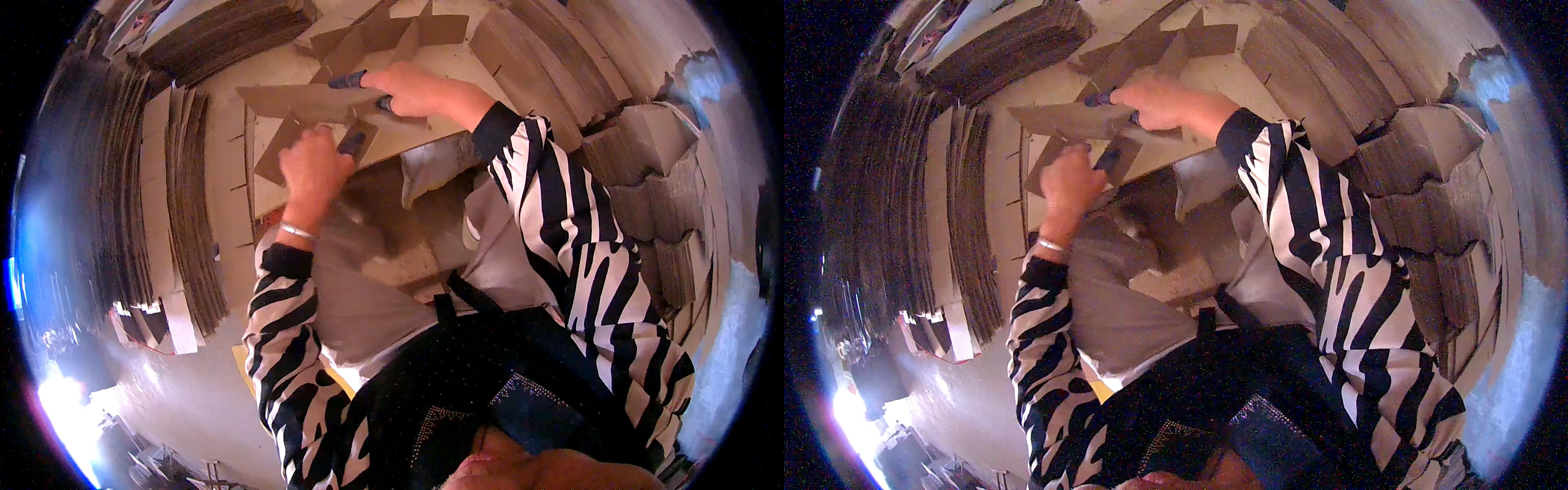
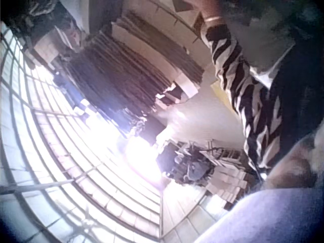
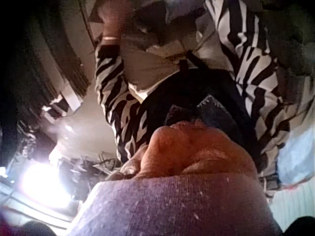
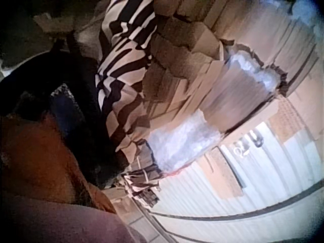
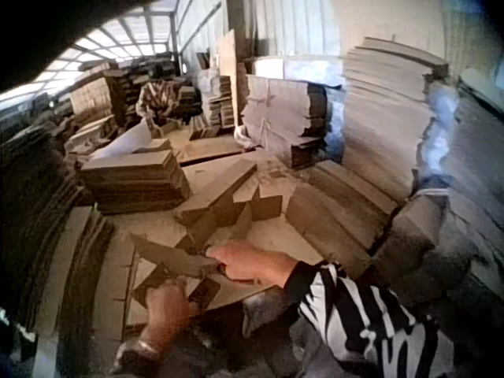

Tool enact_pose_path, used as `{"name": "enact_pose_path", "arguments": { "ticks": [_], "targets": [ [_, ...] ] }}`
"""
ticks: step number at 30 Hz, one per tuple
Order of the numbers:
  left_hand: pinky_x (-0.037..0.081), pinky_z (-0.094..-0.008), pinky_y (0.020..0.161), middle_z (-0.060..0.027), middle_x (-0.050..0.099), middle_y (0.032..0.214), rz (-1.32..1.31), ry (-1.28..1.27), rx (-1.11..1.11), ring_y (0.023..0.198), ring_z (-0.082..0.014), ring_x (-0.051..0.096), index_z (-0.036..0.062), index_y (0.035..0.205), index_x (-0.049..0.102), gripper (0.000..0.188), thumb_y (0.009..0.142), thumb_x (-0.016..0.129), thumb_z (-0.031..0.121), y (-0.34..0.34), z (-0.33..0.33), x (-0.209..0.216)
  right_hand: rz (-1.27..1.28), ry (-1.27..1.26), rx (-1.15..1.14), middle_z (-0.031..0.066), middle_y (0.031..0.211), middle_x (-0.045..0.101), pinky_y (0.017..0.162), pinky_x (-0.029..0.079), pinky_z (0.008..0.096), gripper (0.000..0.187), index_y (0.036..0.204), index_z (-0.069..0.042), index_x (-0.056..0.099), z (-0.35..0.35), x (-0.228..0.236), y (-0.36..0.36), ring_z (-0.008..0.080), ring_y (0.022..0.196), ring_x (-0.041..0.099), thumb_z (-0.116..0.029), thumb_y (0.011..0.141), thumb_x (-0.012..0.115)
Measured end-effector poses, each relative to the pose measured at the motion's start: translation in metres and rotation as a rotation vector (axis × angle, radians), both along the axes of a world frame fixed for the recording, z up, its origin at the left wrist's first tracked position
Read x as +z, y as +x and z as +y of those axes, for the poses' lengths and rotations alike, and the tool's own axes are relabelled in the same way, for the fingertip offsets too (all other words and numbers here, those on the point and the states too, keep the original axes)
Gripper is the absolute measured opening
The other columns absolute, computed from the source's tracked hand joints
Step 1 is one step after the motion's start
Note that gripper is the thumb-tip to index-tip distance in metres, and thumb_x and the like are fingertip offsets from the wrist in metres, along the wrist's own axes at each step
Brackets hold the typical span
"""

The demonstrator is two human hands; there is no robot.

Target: The person sits on the floor and uses a utility knife to cut flat cardboard pieces into smaller strips. They repeatedly pick up a piece, score and snap it, then place the cut pieces aside.

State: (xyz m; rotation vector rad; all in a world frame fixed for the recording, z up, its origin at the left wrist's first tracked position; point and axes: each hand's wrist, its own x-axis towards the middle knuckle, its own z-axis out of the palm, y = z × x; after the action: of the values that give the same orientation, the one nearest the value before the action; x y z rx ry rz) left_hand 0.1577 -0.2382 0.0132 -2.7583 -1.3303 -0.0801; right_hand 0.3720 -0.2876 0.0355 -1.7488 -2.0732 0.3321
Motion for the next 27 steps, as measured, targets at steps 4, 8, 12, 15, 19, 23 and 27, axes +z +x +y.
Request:
{"name": "enact_pose_path", "arguments": {
  "ticks": [4, 8, 12, 15, 19, 23, 27],
  "targets": [
    [0.047, -0.0485, 0.078, -0.0113, 0.067, 0.094, 0.063, -0.106, -0.095, 0.084, -0.0312, 0.067, 0.0105, 0.093, 0.063, 0.021, 0.075, 0.065, 0.022, -0.014, -0.007, -0.027, -0.142, 0.067, 0.004, 0.0225, 0.089, 0.063, 0.071, 0.044, 0.0515, 0.040, 0.114, -0.008, 0.056, 0.000, 0.011, 0.011, 0.0440, 0.086, 0.058, -0.002, 0.075, 0.060],
    [0.047, -0.0471, 0.078, -0.0120, 0.067, 0.092, 0.100, -0.119, -0.055, 0.083, -0.0318, 0.067, 0.0105, 0.091, 0.064, 0.018, 0.075, 0.065, 0.018, -0.054, -0.024, -0.002, -0.052, 0.021, 0.052, 0.0227, 0.088, 0.063, 0.071, 0.045, 0.0510, 0.039, 0.114, -0.009, 0.056, -0.008, 0.005, 0.001, 0.0430, 0.085, 0.059, -0.004, 0.076, 0.061],
    [0.047, -0.0440, 0.076, -0.0108, 0.068, 0.086, 0.081, -0.035, -0.039, 0.081, -0.0307, 0.067, 0.0100, 0.085, 0.065, 0.013, 0.073, 0.064, 0.014, -0.074, -0.031, -0.009, 0.022, -0.015, 0.074, 0.0223, 0.083, 0.062, 0.068, 0.046, 0.0514, 0.040, 0.114, -0.009, 0.056, -0.023, -0.005, -0.025, 0.0429, 0.081, 0.060, -0.004, 0.075, 0.061],
    [0.048, -0.0426, 0.074, -0.0101, 0.069, 0.083, 0.073, -0.005, -0.055, 0.080, -0.0299, 0.067, 0.0098, 0.082, 0.066, 0.011, 0.072, 0.064, 0.012, -0.070, -0.037, -0.008, -0.062, 0.003, 0.045, 0.0176, 0.079, 0.062, 0.063, 0.047, 0.0494, 0.038, 0.108, -0.010, 0.058, -0.040, -0.023, -0.040, 0.0396, 0.077, 0.061, -0.001, 0.071, 0.060],
    [0.049, -0.0466, 0.074, -0.0137, 0.068, 0.087, 0.072, -0.070, -0.073, 0.085, -0.0339, 0.066, 0.0100, 0.088, 0.064, 0.020, 0.069, 0.066, 0.011, -0.061, -0.040, -0.003, -0.122, 0.207, 0.014, 0.0129, 0.077, 0.062, 0.059, 0.050, 0.0461, 0.035, 0.105, -0.014, 0.057, -0.061, -0.056, -0.030, 0.0353, 0.076, 0.064, -0.005, 0.072, 0.061],
    [0.050, -0.0468, 0.073, -0.0125, 0.068, 0.088, 0.097, -0.148, -0.050, 0.085, -0.0333, 0.066, 0.0108, 0.089, 0.065, 0.019, 0.071, 0.064, 0.012, -0.062, -0.036, 0.009, -0.112, 0.177, -0.009, 0.0098, 0.079, 0.063, 0.062, 0.051, 0.0466, 0.027, 0.100, -0.013, 0.061, -0.073, -0.078, -0.041, 0.0332, 0.077, 0.064, -0.006, 0.074, 0.059],
    [0.050, -0.0467, 0.072, -0.0142, 0.068, 0.090, -0.129, 0.111, 0.009, 0.086, -0.0341, 0.066, 0.0106, 0.090, 0.067, 0.017, 0.076, 0.059, 0.017, -0.053, -0.005, 0.020, -0.092, 0.110, -0.075, 0.0082, 0.082, 0.063, 0.066, 0.051, 0.0460, 0.024, 0.097, -0.012, 0.063, -0.085, -0.086, -0.026, 0.0314, 0.080, 0.064, -0.005, 0.074, 0.059]
  ]
}}
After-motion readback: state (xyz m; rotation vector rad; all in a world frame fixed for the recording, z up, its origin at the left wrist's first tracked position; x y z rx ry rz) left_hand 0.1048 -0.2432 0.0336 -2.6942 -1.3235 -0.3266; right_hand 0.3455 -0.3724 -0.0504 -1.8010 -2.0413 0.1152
